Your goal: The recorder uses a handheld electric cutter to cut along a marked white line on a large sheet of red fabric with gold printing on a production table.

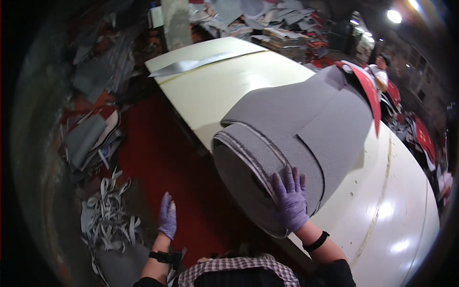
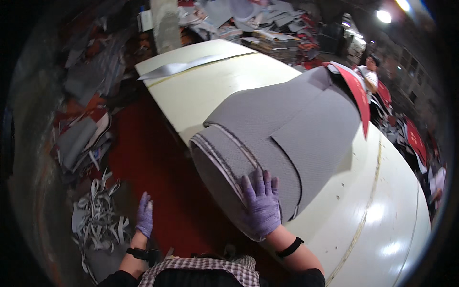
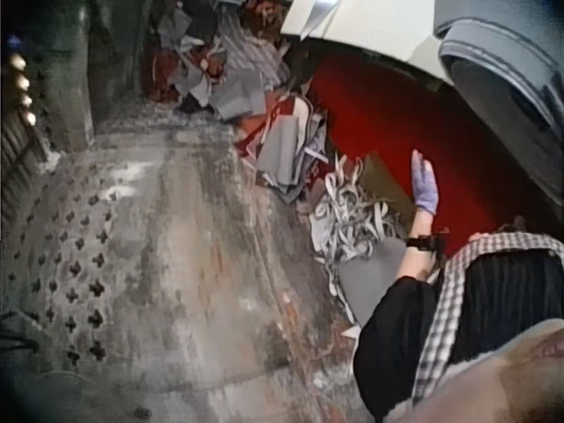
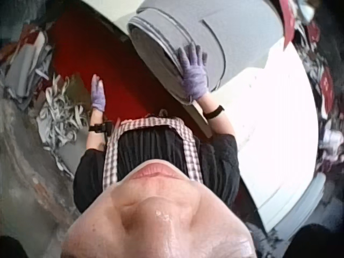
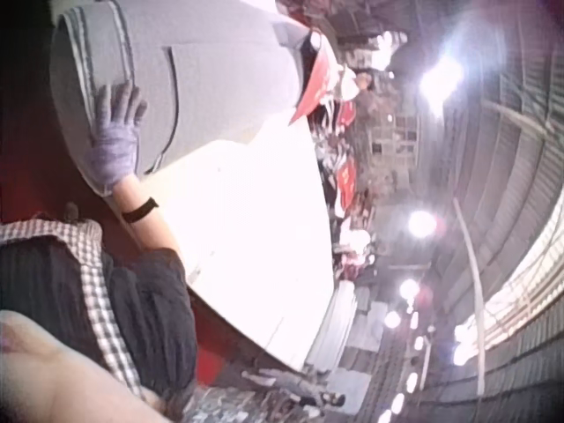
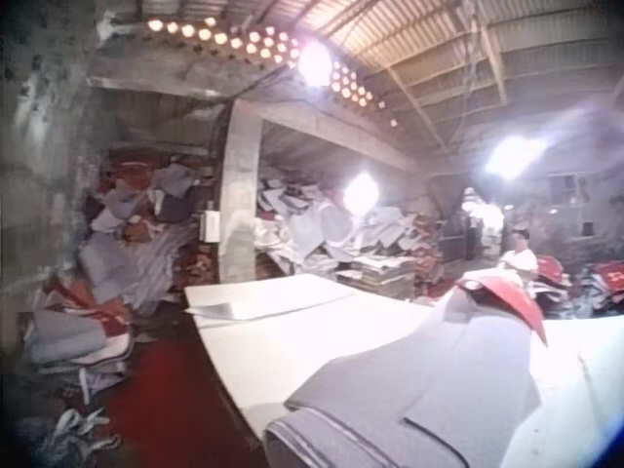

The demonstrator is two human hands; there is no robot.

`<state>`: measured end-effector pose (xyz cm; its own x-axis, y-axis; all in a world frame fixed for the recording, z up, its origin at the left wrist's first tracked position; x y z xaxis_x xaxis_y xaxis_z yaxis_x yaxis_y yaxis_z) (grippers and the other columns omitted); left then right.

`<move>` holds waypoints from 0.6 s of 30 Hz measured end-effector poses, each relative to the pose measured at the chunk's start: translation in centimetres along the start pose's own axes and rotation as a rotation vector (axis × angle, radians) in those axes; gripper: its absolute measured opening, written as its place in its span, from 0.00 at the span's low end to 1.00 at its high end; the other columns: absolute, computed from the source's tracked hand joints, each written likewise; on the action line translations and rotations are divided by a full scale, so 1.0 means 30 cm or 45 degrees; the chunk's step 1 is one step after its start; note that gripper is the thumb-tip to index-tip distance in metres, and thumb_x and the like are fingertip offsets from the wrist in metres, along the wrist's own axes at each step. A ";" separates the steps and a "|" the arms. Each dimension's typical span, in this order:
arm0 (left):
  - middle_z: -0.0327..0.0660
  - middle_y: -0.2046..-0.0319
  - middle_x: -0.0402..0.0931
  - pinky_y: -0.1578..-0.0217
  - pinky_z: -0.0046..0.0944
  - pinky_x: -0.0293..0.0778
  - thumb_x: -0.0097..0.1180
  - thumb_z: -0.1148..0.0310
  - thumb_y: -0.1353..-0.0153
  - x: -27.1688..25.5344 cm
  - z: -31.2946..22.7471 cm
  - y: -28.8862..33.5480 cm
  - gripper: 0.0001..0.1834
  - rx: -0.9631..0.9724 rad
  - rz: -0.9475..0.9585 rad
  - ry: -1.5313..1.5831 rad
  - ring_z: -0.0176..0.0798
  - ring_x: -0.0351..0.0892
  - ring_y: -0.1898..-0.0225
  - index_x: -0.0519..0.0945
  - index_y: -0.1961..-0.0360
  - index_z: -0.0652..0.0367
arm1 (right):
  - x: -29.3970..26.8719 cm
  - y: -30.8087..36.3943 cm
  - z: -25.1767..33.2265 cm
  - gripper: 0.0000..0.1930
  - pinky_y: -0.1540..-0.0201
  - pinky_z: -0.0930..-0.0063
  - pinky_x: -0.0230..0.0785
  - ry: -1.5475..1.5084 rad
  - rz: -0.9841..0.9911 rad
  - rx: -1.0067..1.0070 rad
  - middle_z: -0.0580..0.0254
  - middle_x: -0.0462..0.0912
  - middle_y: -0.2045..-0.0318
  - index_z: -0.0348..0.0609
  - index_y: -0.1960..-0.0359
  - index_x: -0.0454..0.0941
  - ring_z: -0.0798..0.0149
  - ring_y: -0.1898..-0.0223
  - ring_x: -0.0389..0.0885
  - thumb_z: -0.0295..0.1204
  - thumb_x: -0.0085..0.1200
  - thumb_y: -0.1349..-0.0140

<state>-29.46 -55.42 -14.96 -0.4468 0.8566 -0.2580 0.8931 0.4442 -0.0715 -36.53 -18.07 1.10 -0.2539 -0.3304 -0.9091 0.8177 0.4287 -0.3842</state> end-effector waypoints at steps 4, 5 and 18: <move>0.44 0.38 0.58 0.38 0.37 0.56 0.40 0.67 0.33 -0.213 0.270 0.063 0.26 -0.156 -0.264 -0.029 0.39 0.57 0.37 0.56 0.36 0.60 | 0.018 -0.129 0.031 0.37 0.36 0.38 0.35 0.037 0.148 -0.045 0.38 0.54 0.37 0.41 0.39 0.59 0.33 0.35 0.47 0.34 0.55 0.54; 0.45 0.37 0.57 0.38 0.37 0.54 0.40 0.66 0.33 -0.252 0.274 0.069 0.26 -0.202 -0.328 -0.026 0.39 0.55 0.36 0.55 0.35 0.60 | 0.003 -0.153 0.029 0.35 0.36 0.39 0.36 -0.068 0.088 -0.053 0.37 0.56 0.38 0.40 0.40 0.60 0.33 0.35 0.48 0.33 0.54 0.52; 0.49 0.37 0.56 0.37 0.37 0.51 0.44 0.68 0.36 -0.782 0.471 -0.544 0.29 -0.442 -0.602 -0.114 0.41 0.56 0.36 0.53 0.35 0.64 | 0.394 -0.626 0.487 0.26 0.41 0.65 0.59 -1.979 0.151 0.472 0.47 0.76 0.51 0.29 0.49 0.70 0.56 0.47 0.72 0.38 0.57 0.43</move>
<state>-32.79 -86.47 -21.36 -0.7722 0.5259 -0.3565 0.5217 0.8451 0.1166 -47.32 -42.30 -0.06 0.3751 -0.9056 0.1979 0.9267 0.3713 -0.0574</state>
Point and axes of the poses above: each hand's wrist, its own y-axis away from the middle knuckle, its own x-axis out of the palm, z = x × y, the point moved 4 cm from there along -y, towards the middle knuckle
